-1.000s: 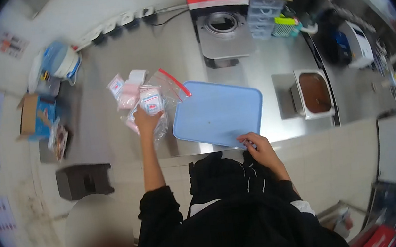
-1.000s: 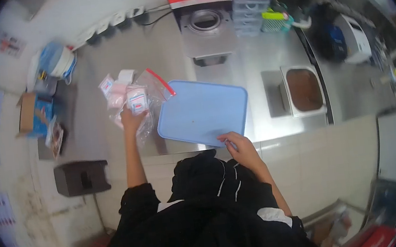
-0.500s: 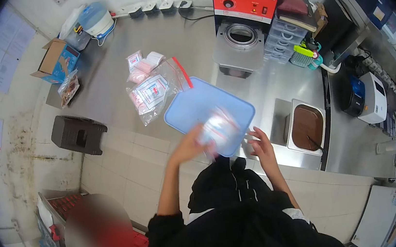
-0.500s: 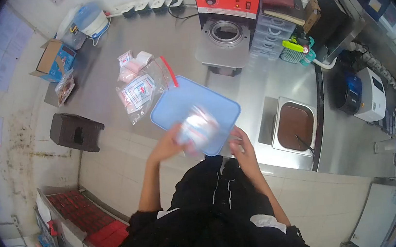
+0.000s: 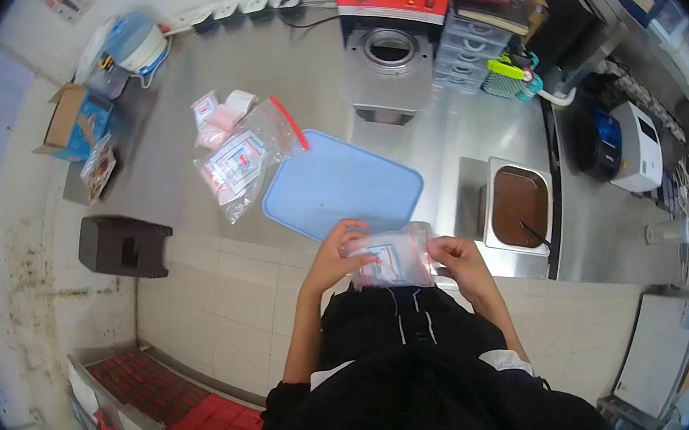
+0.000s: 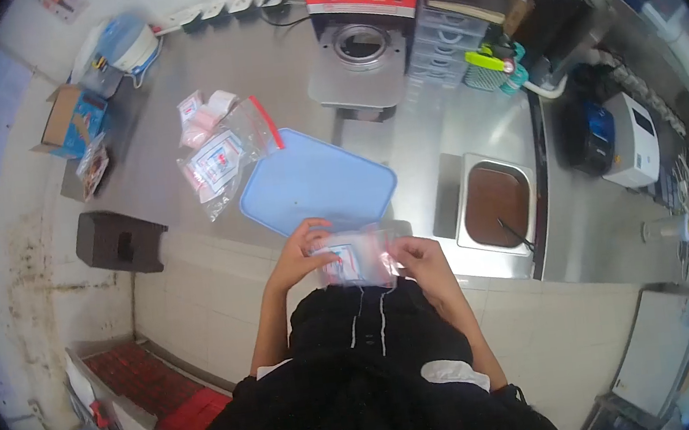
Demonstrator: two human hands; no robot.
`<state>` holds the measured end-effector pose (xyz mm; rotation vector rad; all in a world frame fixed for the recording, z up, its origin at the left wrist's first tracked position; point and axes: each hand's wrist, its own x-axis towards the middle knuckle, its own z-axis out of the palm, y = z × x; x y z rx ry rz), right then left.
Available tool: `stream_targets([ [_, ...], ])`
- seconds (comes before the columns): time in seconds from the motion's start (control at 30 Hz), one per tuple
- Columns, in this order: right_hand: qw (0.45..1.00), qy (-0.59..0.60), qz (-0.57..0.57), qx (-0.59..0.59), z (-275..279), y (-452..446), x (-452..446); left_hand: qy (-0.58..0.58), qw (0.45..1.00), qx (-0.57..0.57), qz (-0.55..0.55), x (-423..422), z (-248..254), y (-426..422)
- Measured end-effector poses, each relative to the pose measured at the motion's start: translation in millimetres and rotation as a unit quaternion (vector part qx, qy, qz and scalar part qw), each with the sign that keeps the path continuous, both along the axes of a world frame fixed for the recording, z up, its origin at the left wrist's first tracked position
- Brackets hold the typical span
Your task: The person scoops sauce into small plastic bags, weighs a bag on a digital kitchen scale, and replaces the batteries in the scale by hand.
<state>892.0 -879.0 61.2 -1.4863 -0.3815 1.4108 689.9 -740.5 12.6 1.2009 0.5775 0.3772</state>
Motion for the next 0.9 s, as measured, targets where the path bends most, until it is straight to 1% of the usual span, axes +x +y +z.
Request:
stream_targets([
  [0.03,0.999,0.017,0.006,0.044,-1.0,0.2,1.6,0.086,0.97,0.223,0.055,4.7,-2.8,0.7],
  [0.07,0.999,0.013,-0.01,0.04,1.1,1.7,0.5,0.16,0.88,0.434,0.107,11.7,-5.8,0.3],
  [0.1,0.998,0.03,-0.003,0.056,5.6,6.0,-3.0,0.267,0.781,0.543,0.155,18.2,0.8,-6.9],
  [0.13,0.996,0.046,0.006,0.073,8.8,10.5,-5.6,0.256,0.786,0.544,0.145,26.5,17.6,-11.5],
  [0.17,0.997,0.042,-0.008,0.072,6.9,14.4,-7.7,0.253,0.906,0.324,0.1,33.5,36.5,-15.6],
  [0.2,0.996,0.064,-0.028,0.058,2.9,18.6,-9.6,0.24,0.966,0.082,0.045,39.8,45.6,-18.2],
  [0.23,0.994,0.087,-0.045,0.043,1.1,20.9,-9.6,0.236,0.968,0.081,0.035,45.3,42.3,-20.6],
  [0.3,0.993,0.085,-0.063,0.056,2.0,22.9,-7.5,0.107,0.992,0.041,-0.053,55.3,36.0,-25.6],
  [0.33,0.991,0.086,-0.071,0.074,4.8,25.0,-5.9,0.106,0.992,0.041,-0.062,60.7,37.2,-26.2],
  [0.37,0.991,0.084,-0.067,0.081,11.2,24.2,-3.9,0.082,0.972,0.221,-0.021,66.1,40.0,-26.1],
  [0.4,0.99,0.083,-0.075,0.081,12.5,22.8,-3.4,0.052,0.919,0.391,0.022,70.3,44.1,-26.0],
  [0.43,0.993,0.055,-0.057,0.091,13.5,21.5,-2.3,0.049,0.92,0.39,0.016,74.1,47.5,-22.9],
  [0.47,0.994,0.025,-0.039,0.103,14.9,21.5,-0.4,0.04,0.896,0.442,-0.004,78.2,50.8,-16.8],
  [0.5,0.993,0.023,-0.045,0.103,18.6,21.6,0.3,0.032,0.869,0.493,-0.024,80.6,52.2,-12.9],
  [0.53,0.992,0.043,-0.061,0.104,23.8,21.4,0.9,0.028,0.869,0.492,-0.028,81.0,50.6,-13.0],
  [0.6,0.989,0.062,-0.082,0.107,27.3,22.4,3.5,0.03,0.912,0.406,-0.055,81.1,44.7,-13.9],
  [0.63,0.985,0.082,-0.092,0.119,27.4,22.6,4.9,0.028,0.911,0.406,-0.059,83.3,43.1,-14.7],
  [0.7,0.98,0.103,-0.108,0.13,30.1,21.7,6.9,0.019,0.933,0.356,-0.05,87.7,40.1,-18.3],
  [0.73,0.982,0.058,-0.13,0.122,35.7,21.2,8.0,0.017,0.933,0.354,-0.054,89.5,38.2,-18.5],
  [0.77,0.982,0.012,-0.151,0.114,38.8,21.6,10.4,-0.011,0.93,0.366,-0.033,92.1,36.5,-17.6],
  [0.8,0.982,0.011,-0.153,0.114,37.7,21.7,15.0,-0.039,0.925,0.378,-0.01,94.5,36.8,-16.9],
  [0.83,0.976,-0.003,-0.179,0.122,34.8,21.5,20.4,-0.039,0.925,0.377,-0.012,94.1,38.7,-17.1],
  [0.9,0.967,-0.024,-0.219,0.124,31.4,26.2,29.1,-0.002,0.952,0.304,0.035,89.7,44.8,-16.0],
])
